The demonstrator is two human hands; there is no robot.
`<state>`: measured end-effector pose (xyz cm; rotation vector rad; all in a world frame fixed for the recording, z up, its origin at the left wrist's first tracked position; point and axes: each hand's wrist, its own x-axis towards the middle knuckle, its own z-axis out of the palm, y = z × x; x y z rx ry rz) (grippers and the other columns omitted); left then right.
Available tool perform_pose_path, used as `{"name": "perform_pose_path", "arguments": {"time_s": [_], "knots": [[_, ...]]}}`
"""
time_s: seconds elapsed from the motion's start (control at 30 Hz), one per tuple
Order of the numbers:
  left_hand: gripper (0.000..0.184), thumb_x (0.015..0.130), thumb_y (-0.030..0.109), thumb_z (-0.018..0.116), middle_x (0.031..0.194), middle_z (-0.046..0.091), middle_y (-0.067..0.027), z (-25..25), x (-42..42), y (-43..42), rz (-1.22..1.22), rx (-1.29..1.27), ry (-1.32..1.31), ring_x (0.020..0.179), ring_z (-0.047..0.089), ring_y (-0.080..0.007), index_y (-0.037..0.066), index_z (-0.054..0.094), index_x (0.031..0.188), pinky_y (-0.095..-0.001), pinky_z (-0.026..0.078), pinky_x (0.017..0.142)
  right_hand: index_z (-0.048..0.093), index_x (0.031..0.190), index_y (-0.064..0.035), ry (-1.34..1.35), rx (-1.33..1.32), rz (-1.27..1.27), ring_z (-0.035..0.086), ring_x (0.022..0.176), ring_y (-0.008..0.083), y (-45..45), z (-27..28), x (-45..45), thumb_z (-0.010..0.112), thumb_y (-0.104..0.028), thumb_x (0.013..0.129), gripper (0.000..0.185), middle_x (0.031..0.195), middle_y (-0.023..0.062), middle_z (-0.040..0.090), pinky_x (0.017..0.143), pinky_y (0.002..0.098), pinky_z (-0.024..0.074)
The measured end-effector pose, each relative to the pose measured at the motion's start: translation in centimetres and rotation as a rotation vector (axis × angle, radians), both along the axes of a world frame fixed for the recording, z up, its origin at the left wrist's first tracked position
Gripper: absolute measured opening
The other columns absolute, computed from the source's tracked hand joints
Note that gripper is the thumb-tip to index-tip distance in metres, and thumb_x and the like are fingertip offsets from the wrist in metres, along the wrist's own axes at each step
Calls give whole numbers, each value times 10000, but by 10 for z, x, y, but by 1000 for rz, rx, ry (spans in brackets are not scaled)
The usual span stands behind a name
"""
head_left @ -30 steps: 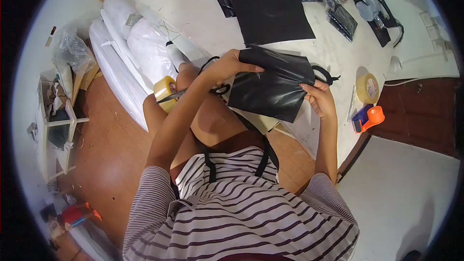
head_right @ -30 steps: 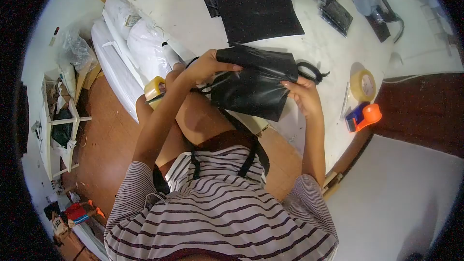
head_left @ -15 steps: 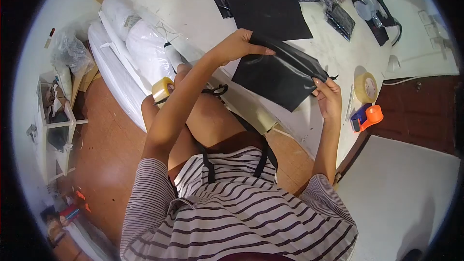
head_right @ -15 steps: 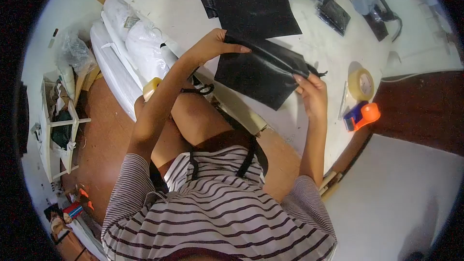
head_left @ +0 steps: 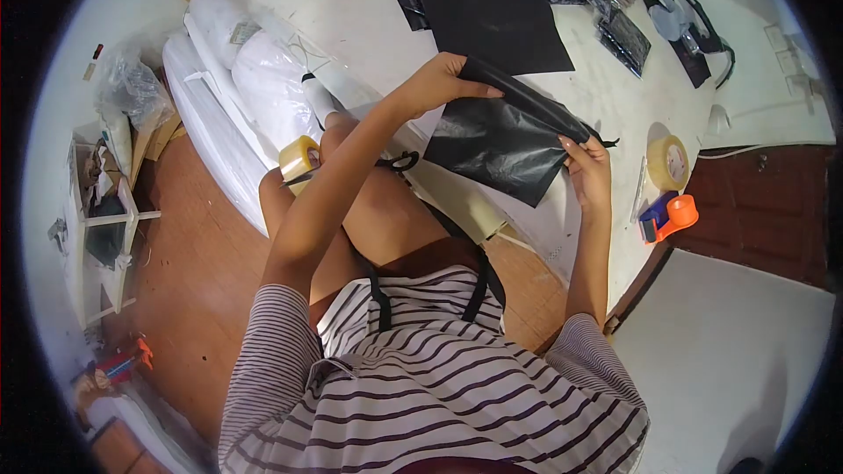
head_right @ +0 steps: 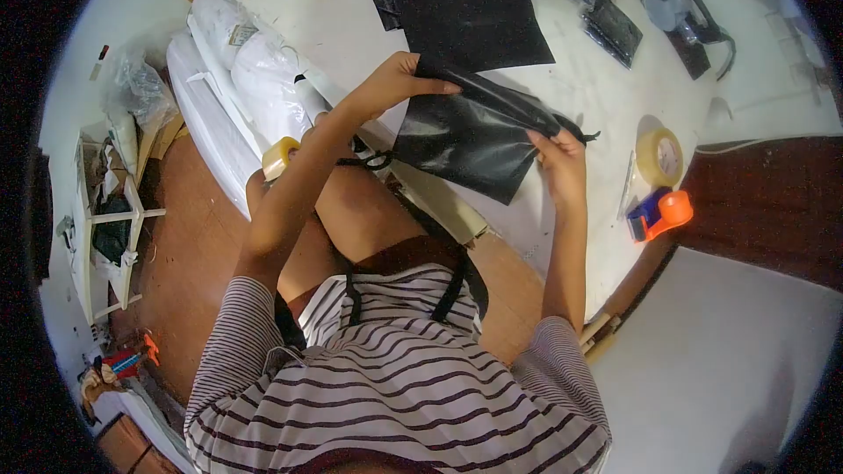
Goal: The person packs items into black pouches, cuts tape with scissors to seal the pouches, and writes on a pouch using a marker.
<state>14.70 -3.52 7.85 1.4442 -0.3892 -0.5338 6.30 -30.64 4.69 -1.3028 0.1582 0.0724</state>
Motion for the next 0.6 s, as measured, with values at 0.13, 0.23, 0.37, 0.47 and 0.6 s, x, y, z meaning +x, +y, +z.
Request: {"name": "perform_pose_path", "arguments": {"time_s": [0.13, 0.23, 0.37, 0.47, 0.6], "knots": [[193, 779, 120, 726, 908, 694, -24, 0, 0, -3, 26, -14, -28, 796, 619, -90, 47, 705, 956, -231, 467, 770, 649, 1036, 13, -101, 63, 0, 622, 894, 127, -8, -3, 3, 594, 39, 825, 219, 962, 85, 681, 812, 240, 452], [189, 790, 83, 706, 937, 693, -27, 2, -4, -1, 15, -60, -38, 843, 623, -106, 48, 704, 975, -247, 472, 815, 666, 979, 20, -68, 1, -64, 594, 797, 99, -16, -2, -1, 602, 58, 811, 184, 922, 67, 673, 742, 216, 439], [234, 774, 6, 674, 1038, 681, -38, -19, -10, 9, -25, -33, -394, 1070, 574, -181, 59, 702, 1001, -309, 432, 964, 681, 939, 16, -47, -201, -51, 601, 989, 183, -19, -7, -14, 574, 107, 780, 212, 1004, 118, 670, 883, 279, 436], [302, 723, 3, 675, 1132, 646, -23, -35, -25, 18, -84, 97, -487, 1243, 429, -255, 118, 714, 1000, -371, 318, 1065, 704, 954, -15, -340, -470, 141, 352, 1329, 285, -16, -17, -25, 457, 187, 689, 415, 1122, 164, 638, 1055, 386, 307], [321, 689, 34, 685, 1260, 569, -21, -57, -55, 21, -34, 231, -627, 1316, 298, -326, 189, 733, 966, -432, 245, 1087, 714, 963, -45, -383, -590, 197, 371, 1317, 286, -21, -27, -43, 430, 208, 667, 482, 1126, 158, 639, 1053, 382, 310]]}}
